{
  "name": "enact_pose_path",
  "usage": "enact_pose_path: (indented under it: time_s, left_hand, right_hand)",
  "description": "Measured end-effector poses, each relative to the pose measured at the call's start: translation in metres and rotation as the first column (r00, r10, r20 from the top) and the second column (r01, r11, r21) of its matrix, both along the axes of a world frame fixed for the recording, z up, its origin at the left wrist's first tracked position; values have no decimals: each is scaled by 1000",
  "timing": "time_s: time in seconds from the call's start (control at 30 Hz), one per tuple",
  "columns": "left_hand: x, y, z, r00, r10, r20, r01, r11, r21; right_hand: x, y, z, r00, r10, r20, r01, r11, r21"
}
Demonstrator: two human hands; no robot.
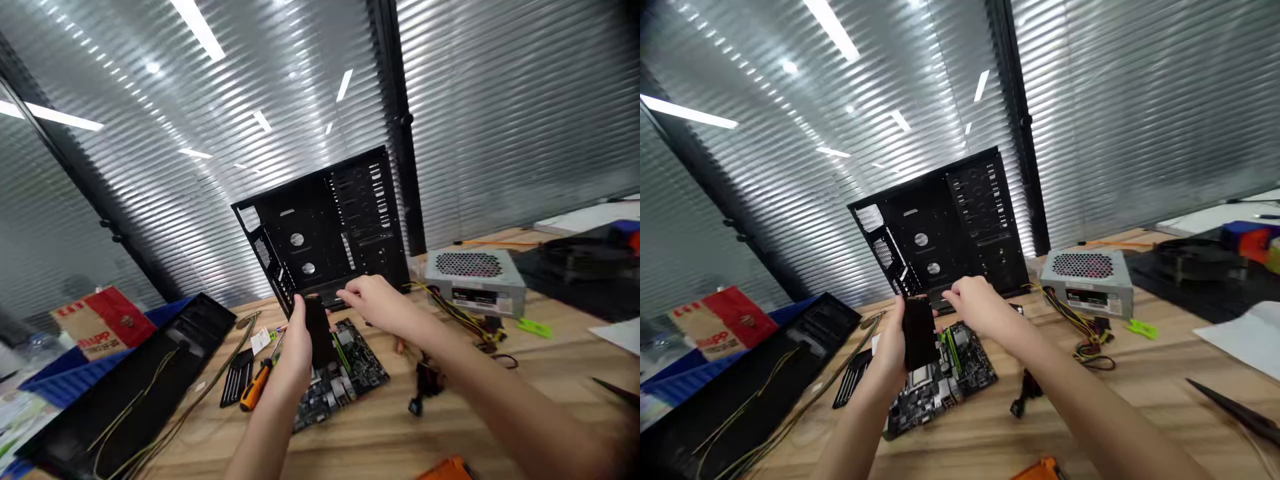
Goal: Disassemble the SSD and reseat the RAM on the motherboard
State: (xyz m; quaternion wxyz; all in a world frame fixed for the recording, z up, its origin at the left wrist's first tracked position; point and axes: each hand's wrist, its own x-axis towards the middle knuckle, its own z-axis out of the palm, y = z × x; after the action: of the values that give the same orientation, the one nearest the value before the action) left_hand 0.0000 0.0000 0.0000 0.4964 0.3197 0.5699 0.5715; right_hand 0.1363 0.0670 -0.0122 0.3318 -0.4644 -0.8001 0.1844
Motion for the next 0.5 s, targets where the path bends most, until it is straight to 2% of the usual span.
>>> enact_pose_path:
  time_s: [0.13, 0.3, 0.4, 0.5]
  left_hand:
    - [0, 0, -2, 1000, -18, -3, 18, 1000, 16]
    - [1, 0, -3, 998, -55, -19, 55, 998, 5]
    - [1, 0, -5, 998, -60, -29, 60, 998, 5]
    - [0, 1, -6, 998, -59, -16, 60, 998, 31]
  right_hand:
    - [7, -6, 8, 996, 49, -73, -52, 998, -39]
    - [8, -4, 8, 988, 100, -117, -90, 992, 85]
    - [7, -4, 6, 988, 81, -130, -71, 994, 80]
    - [7, -4, 5, 999, 21, -38, -20, 1000, 14]
